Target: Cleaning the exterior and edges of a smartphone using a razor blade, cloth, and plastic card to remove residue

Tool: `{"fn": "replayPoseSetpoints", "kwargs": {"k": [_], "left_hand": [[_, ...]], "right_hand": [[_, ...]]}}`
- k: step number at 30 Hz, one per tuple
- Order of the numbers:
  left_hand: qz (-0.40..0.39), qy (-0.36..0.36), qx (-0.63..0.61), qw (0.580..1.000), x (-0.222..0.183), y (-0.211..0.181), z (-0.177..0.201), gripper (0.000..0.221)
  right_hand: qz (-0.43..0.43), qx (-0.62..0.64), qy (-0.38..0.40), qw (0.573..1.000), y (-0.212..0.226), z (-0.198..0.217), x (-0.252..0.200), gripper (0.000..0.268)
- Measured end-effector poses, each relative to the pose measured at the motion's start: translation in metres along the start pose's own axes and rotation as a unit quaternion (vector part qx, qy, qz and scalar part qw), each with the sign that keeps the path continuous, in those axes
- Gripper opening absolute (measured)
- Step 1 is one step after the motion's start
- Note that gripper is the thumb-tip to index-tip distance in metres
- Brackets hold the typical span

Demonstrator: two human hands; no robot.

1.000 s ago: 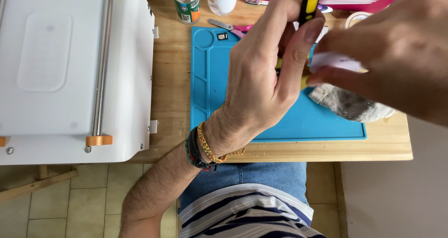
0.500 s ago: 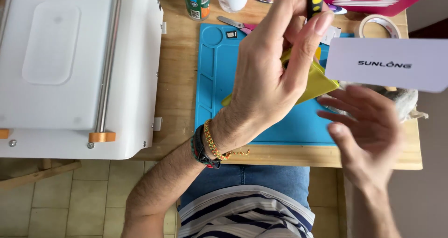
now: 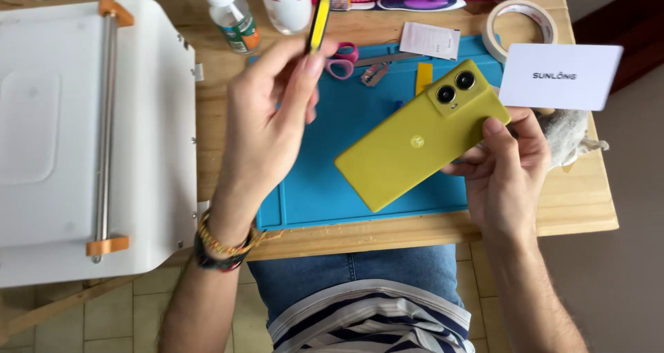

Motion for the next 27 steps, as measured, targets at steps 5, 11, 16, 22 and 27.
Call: {"fn": "replayPoseSetpoints", "kwargs": {"k": [5, 11, 16, 22, 27], "left_hand": [[0.008, 0.046, 0.252, 0.967, -0.052, 0.057, -0.001, 0.020], [-0.075, 0.012, 0.397, 0.915, -0.060, 0.018, 0.006, 0.028], [0.025, 0.026, 0.088, 0.996, -0.029, -0.041, -0.014, 0.070], [0.059, 0.096, -0.020, 0.993, -0.025, -0.027, -0.068, 0.042], [0.083, 0.102, -0.044, 0.990, -0.026, -0.023, -0.070, 0.028]], "right_hand": [[-0.036, 0.073, 0.081, 0.993, 0.010, -0.005, -0.008, 0.012], [-0.012, 0.022, 0.184, 0.983, 0.023, -0.027, -0.032, 0.024], [0.004, -0.096, 0.212, 0.972, 0.025, -0.039, -0.045, 0.024], [-0.013, -0.146, 0.235, 0.961, 0.020, -0.048, -0.050, 0.026], [-0.021, -0.137, 0.245, 0.960, 0.019, -0.050, -0.047, 0.026]]}}
Point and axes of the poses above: each hand's wrist, its own x-axis towards the middle knuckle, its own z-axis out of the back of the hand, y = z × x, the point moved 9 cm from there along x, towards the middle knuckle, and after that the axes turned 8 degrees about -y, right-handed, at the moved point
